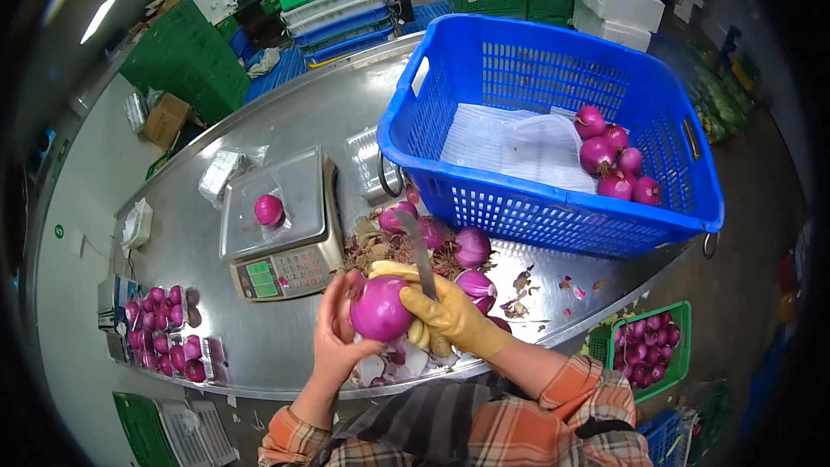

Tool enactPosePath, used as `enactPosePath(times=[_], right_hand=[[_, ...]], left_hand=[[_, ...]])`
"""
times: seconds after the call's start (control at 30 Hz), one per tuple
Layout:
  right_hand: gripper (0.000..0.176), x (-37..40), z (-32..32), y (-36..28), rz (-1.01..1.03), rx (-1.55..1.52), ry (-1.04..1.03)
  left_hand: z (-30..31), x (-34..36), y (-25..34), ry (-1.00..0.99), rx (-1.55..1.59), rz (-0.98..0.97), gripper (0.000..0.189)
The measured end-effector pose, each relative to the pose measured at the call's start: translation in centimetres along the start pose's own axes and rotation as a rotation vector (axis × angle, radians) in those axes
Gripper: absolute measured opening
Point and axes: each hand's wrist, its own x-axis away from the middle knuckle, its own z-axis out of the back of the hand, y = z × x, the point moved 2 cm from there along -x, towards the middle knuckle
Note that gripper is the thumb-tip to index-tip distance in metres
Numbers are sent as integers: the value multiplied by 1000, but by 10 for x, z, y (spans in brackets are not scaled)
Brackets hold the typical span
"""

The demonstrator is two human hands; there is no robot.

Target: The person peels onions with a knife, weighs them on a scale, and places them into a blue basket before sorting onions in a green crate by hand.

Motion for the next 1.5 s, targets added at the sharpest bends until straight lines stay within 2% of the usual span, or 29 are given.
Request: enactPosePath(times=[0.03,0.07,0.17,0.2,0.3,0.33,0.43,0.47,0.57,0.63,0.67,0.73,0.77,0.8,0.83,0.93,1.0,1.03,1.07,1.1,1.13,1.2,1.23,1.27,1.3,1.4,1.5], right_hand=[[60,2,-1,-1,25,-36,25],[54,3,-1,5,40,-9,51],[47,13,5,1,-69,257,52],[43,16,10,-4,-111,442,49],[54,12,25,-2,721,1296,80],[64,19,14,-18,383,1478,-38],[66,21,-1,-27,111,1605,-124],[67,21,-1,-26,123,1650,-115],[62,21,8,-14,151,1650,-105],[57,14,29,-5,-66,1639,27],[49,9,61,6,-195,1630,126],[35,20,78,15,-27,1226,331],[30,26,59,2,229,1237,319],[33,32,45,-4,-59,860,276],[37,35,33,-7,-160,506,197],[35,34,9,-5,-78,588,213],[36,32,14,3,-85,506,225],[37,28,18,9,-87,467,228],[44,22,22,13,-8,394,185],[54,23,27,12,-116,291,198],[59,26,32,7,-138,270,180],[70,42,51,3,-177,177,185],[69,58,59,-2,-186,160,232],[69,78,76,6,-190,130,299],[70,101,96,21,-194,97,377],[72,170,141,65,-390,-29,661],[72,212,155,97,-525,26,760]], left_hand=[[-2,0,-9,22,306,99,80],[-1,4,-32,16,485,292,66],[-14,7,-42,105,692,178,59],[-8,8,-39,92,619,202,60],[2,12,-46,8,476,247,65],[3,14,-46,-10,452,271,67],[2,16,-43,-64,358,339,70],[4,18,-45,-77,316,364,70],[2,20,-35,-117,160,319,74],[4,20,-20,-181,72,234,77],[3,20,-12,-252,-37,103,81],[3,15,-11,-240,30,114,83],[1,14,-12,-225,69,121,84],[1,11,-19,-195,135,200,90],[-1,10,-22,-176,234,226,86],[-18,7,-27,-87,562,307,71],[-25,4,-19,-73,768,400,67],[-21,4,-23,-127,757,423,68],[-14,5,-31,-177,748,441,71],[-8,7,-40,-222,741,460,74],[-4,10,-48,-99,861,518,75],[5,9,-56,-144,1073,471,73],[7,7,-58,-183,1187,462,73],[7,6,-50,-110,980,533,73],[1,8,-43,86,939,624,74],[5,3,-60,81,976,646,75],[-12,-6,-60,93,944,672,76]])
